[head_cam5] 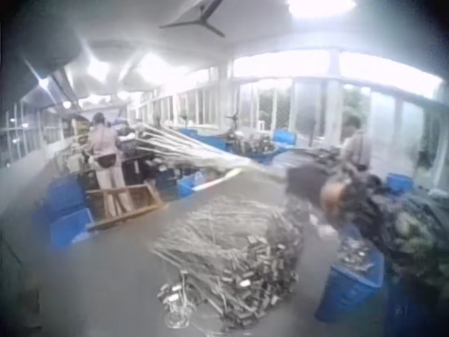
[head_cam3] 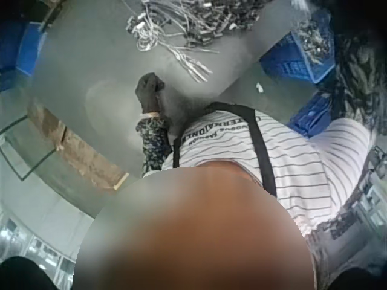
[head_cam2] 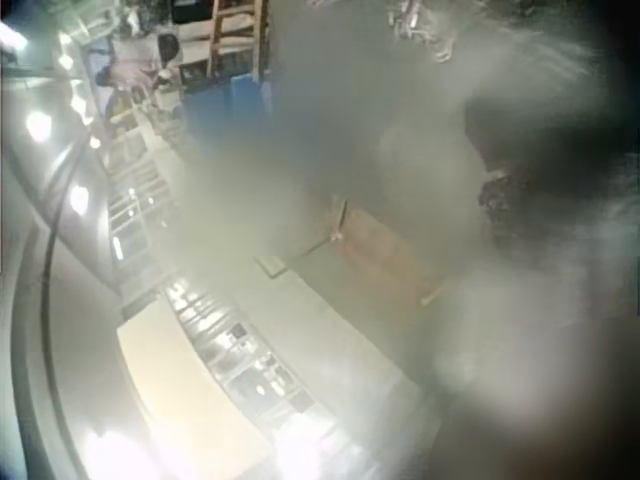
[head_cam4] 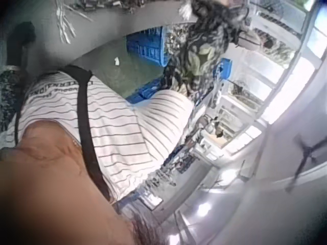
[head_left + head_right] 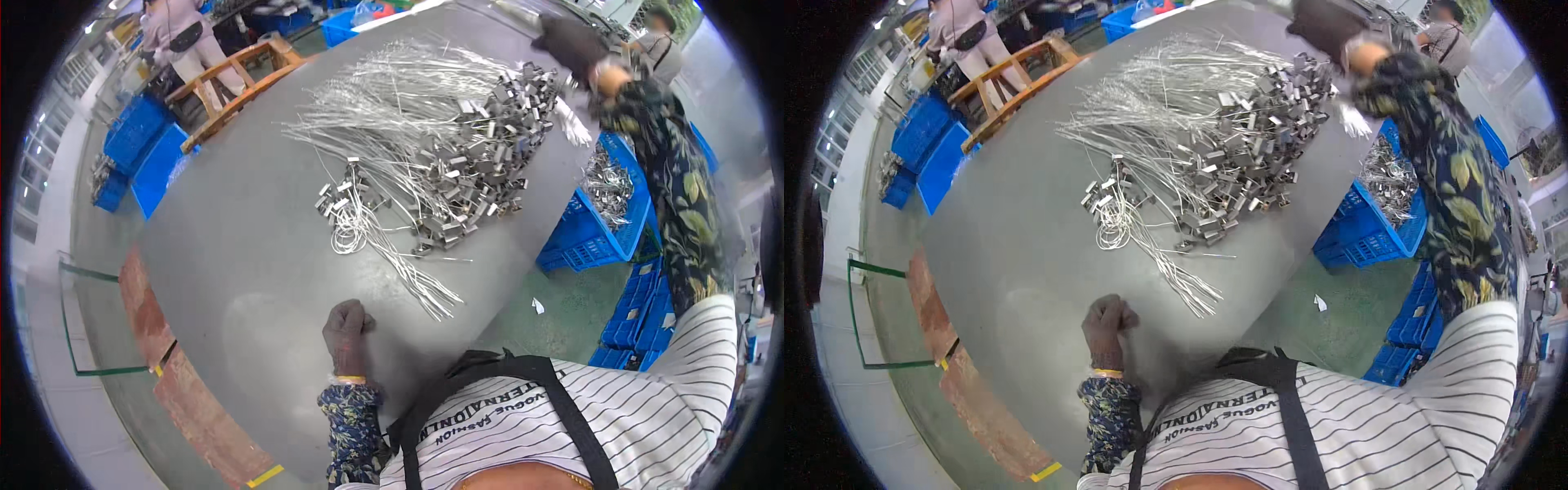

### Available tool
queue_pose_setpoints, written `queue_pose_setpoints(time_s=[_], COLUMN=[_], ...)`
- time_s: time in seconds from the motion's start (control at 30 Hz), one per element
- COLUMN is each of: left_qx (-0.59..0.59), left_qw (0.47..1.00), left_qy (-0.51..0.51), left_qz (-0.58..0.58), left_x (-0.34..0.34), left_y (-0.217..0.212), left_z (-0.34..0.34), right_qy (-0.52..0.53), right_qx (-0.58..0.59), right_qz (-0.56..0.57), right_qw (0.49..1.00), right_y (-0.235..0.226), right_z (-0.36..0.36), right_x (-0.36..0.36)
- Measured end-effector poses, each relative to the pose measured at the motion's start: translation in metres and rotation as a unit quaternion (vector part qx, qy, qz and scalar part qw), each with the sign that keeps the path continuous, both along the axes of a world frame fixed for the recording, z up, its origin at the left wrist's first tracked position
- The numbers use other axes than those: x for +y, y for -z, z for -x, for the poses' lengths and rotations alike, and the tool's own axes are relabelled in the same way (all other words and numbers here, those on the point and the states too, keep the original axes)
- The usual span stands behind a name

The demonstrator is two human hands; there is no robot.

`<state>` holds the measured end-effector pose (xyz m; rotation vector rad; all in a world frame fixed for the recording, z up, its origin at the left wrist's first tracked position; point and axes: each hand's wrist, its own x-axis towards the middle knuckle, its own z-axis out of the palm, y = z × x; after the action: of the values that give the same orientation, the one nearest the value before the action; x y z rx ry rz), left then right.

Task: Sorting, organizing, and bundling multiple wire harnesses on a production table.

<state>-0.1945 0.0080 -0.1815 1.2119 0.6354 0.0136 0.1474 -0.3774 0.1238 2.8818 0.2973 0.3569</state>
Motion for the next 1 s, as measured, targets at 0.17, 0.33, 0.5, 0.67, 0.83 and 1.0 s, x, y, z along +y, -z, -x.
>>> queue_pose_setpoints(time_s=[0.17, 0.33, 0.5, 0.67, 0.83, 1.0], left_qx=[0.001, 0.05, 0.11, 0.136, 0.149, 0.136], left_qw=[0.999, 0.977, 0.924, 0.817, 0.815, 0.762], left_qy=[0.041, 0.108, 0.04, 0.045, 0.083, 0.138], left_qz=[-0.028, -0.176, -0.363, -0.559, -0.554, -0.618], left_x=[0.002, 0.011, 0.013, -0.008, -0.012, -0.009], left_y=[-0.01, 0.012, 0.001, -0.016, -0.01, 0.006], left_z=[-0.05, -0.064, -0.096, -0.169, -0.197, -0.181], right_qy=[0.018, -0.054, -0.15, -0.037, 0.045, -0.005], right_qx=[0.117, 0.254, 0.266, 0.234, 0.177, 0.096], right_qz=[0.012, -0.052, -0.19, -0.038, 0.008, -0.121], right_qw=[0.993, 0.964, 0.933, 0.971, 0.983, 0.988], right_y=[0.036, 0.14, 0.185, 0.219, 0.228, 0.236], right_z=[-0.083, -0.146, -0.173, -0.192, -0.194, -0.184], right_x=[-0.035, -0.027, -0.074, -0.043, -0.028, -0.052])
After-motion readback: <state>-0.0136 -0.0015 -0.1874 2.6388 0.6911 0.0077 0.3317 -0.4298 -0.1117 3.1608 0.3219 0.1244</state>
